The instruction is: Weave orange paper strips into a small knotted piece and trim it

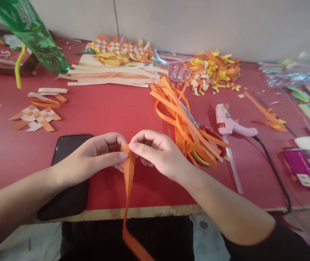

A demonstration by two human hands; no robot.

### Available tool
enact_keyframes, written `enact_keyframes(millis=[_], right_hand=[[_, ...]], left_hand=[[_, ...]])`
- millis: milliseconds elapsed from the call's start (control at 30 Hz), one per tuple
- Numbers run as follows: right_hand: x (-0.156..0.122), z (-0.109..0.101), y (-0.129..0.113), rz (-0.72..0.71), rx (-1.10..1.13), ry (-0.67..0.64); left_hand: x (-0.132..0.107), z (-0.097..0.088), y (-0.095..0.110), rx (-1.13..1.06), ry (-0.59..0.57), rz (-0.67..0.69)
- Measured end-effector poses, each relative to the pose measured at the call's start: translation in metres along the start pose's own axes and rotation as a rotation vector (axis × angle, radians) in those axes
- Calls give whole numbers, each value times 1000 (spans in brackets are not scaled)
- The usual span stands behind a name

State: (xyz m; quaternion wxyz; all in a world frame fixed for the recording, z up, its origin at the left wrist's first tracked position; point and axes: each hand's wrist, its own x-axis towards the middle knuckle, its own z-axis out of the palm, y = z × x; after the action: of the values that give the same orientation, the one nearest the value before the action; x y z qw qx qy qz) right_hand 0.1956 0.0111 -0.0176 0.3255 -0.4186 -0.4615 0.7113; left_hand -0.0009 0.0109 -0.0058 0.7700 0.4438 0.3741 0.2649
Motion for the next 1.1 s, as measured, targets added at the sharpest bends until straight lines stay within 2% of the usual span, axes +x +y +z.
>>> enact_keyframes(millis=[133,267,600,833,933,1100], right_hand=[[0,1,0,-34,-25,-33],[-1,2,0,-27,40,-29],[6,1,4,-14,22,150],[6,-4,-2,33,-20,98],[5,-6,-5,49,-31,102],[7,-11,-5,76,-20,29]], left_hand=[[0,0,-2,50,26,53],[1,0,-3,79,78,93],[5,0,-3,-31,127,23],[7,-4,-2,-258,377,138],[6,-4,-3,-245,347,124],[5,-1,-3,-128,152,-2]])
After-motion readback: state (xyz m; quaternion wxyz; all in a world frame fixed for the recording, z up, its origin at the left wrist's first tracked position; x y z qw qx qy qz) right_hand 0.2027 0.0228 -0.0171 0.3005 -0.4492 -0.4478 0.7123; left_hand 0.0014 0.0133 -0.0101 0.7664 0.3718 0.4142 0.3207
